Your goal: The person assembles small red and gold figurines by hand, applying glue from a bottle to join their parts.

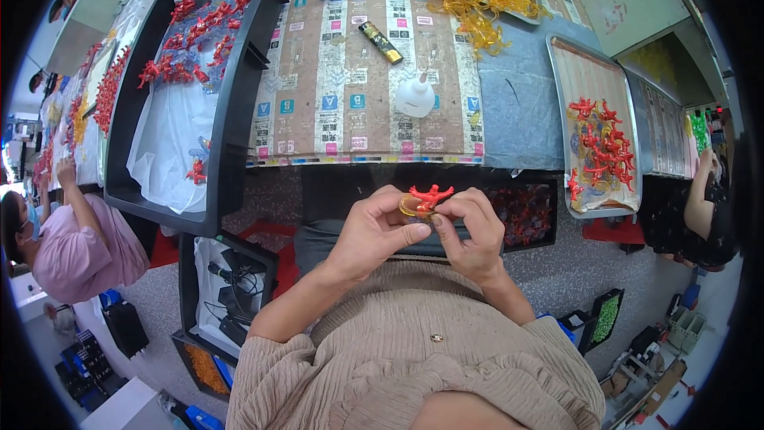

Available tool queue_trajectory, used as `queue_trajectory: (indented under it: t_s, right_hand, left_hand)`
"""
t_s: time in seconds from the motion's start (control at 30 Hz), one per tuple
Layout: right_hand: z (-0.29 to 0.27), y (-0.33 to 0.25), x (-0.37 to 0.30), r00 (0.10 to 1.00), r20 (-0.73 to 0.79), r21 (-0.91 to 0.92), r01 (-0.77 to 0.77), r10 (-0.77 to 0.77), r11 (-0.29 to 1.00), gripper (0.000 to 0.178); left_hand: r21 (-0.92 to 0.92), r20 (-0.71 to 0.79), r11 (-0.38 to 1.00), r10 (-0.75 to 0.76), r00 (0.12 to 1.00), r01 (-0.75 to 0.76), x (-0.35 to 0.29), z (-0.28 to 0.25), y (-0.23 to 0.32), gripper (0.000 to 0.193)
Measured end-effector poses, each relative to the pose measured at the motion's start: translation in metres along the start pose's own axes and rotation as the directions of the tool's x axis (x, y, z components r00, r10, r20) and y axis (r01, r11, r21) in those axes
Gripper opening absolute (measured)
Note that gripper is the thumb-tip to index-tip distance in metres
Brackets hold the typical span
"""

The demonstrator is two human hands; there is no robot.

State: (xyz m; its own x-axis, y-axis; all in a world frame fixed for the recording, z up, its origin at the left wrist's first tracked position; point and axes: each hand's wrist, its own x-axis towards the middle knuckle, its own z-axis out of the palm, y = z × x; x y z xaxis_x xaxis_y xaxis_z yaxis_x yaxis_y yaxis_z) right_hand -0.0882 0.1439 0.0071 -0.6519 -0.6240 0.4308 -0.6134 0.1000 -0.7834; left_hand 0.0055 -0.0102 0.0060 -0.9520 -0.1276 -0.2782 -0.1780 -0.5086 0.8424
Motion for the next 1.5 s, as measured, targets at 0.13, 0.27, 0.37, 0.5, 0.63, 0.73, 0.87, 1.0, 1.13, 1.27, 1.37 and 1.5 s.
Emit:
queue_trajectory:
  t_s: [0.13,0.27,0.37,0.5,0.63,0.73,0.87,1.0,1.13,1.27,1.37,1.5]
  right_hand:
    - [0.002,0.0,0.0,0.999,-0.015,0.033,-0.029,0.029,0.999,0.019]
    - [0.004,0.001,0.0,0.999,-0.029,0.038,-0.019,0.02,0.999,0.019]
    - [0.008,0.002,-0.003,0.999,-0.043,0.04,0.007,-0.005,0.999,0.018]
    - [0.01,0.006,-0.005,0.999,-0.043,0.083,-0.022,0.026,0.996,0.017]
    - [0.001,0.005,-0.001,0.991,0.019,0.091,-0.132,0.131,0.987,0.017]
    - [-0.004,-0.004,-0.001,0.992,-0.055,0.068,-0.114,0.118,0.991,0.017]
    - [-0.001,-0.015,0.003,0.986,-0.08,0.067,-0.141,0.146,0.988,0.019]
    - [0.005,-0.015,0.004,0.977,-0.154,0.013,-0.148,0.148,0.989,0.019]
    - [0.006,-0.016,-0.001,0.976,-0.177,-0.007,-0.134,0.131,0.991,0.018]
    - [0.009,-0.013,-0.003,0.968,-0.25,-0.071,-0.009,-0.009,0.997,0.017]
    - [0.012,-0.007,-0.006,0.953,-0.289,-0.079,0.068,-0.088,0.995,0.018]
    - [0.013,-0.008,-0.007,0.941,-0.311,-0.08,0.113,-0.132,0.99,0.019]
  left_hand:
    - [0.045,-0.014,0.994,0.096,0.995,-0.095,0.0,0.005,0.004,0.034]
    - [0.022,-0.008,0.998,0.064,0.998,-0.063,0.0,0.004,0.003,0.033]
    - [-0.037,-0.065,0.999,0.017,0.998,-0.02,-0.001,0.009,0.003,0.031]
    - [0.141,-0.158,0.971,0.214,0.964,-0.193,0.005,0.008,-0.011,0.028]
    - [0.528,-0.116,0.785,0.446,0.887,-0.325,0.008,0.01,-0.009,0.029]
    - [0.78,-0.021,0.515,0.589,0.808,-0.355,0.01,0.019,0.002,0.037]
    - [0.83,0.179,0.306,0.646,0.742,-0.467,0.013,0.015,0.0,0.045]
    - [0.87,0.307,0.089,0.673,0.673,-0.486,0.016,0.013,0.0,0.047]
    - [0.869,0.354,0.032,0.658,0.665,-0.493,0.017,0.013,0.001,0.044]
    - [0.874,0.345,0.031,0.662,0.665,-0.484,0.016,0.017,0.002,0.044]
    - [0.871,0.355,0.021,0.662,0.66,-0.491,0.016,0.018,0.002,0.044]
    - [0.863,0.367,0.019,0.662,0.653,-0.505,0.015,0.019,0.004,0.045]
